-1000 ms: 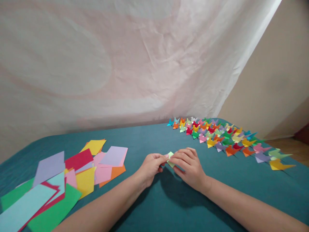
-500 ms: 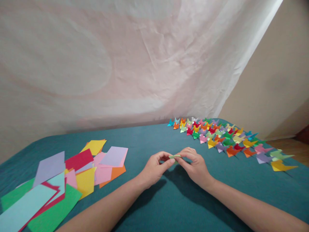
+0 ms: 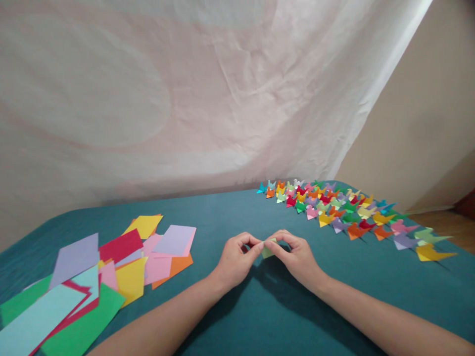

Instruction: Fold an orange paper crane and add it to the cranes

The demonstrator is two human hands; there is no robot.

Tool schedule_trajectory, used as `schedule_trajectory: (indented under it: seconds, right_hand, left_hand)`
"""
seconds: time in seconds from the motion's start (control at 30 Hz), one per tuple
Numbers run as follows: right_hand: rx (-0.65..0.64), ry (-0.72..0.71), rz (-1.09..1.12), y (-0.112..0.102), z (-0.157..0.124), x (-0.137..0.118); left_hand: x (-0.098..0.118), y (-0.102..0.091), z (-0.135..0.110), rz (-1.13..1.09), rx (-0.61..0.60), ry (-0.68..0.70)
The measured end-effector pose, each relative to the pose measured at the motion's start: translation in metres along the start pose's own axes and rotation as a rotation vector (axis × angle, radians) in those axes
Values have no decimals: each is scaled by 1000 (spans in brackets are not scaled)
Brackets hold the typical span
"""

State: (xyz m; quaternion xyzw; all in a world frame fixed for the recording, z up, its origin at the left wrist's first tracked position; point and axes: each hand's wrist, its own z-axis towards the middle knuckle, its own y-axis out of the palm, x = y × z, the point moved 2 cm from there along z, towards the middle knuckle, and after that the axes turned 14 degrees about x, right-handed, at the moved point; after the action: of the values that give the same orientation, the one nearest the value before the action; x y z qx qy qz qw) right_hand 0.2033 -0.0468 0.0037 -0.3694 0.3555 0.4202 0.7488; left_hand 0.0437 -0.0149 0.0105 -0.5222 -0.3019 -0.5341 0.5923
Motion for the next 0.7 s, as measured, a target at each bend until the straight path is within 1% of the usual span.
schedule_trajectory:
  seconds: [0.1, 0.23, 0.47, 0.7]
  right_hand:
    - [7, 9, -8, 1, 0, 0]
    - [-20, 14, -19, 1, 1, -1]
    - [-74, 11, -33, 0, 4, 1]
    - [-126, 101, -15, -1, 8, 9]
  left_hand:
    - [2, 1, -2, 18, -1, 15]
    - [2, 1, -1, 14, 10, -5]
    - [-5, 1, 3, -45, -12, -91]
    - [-9, 1, 6, -153, 12, -195]
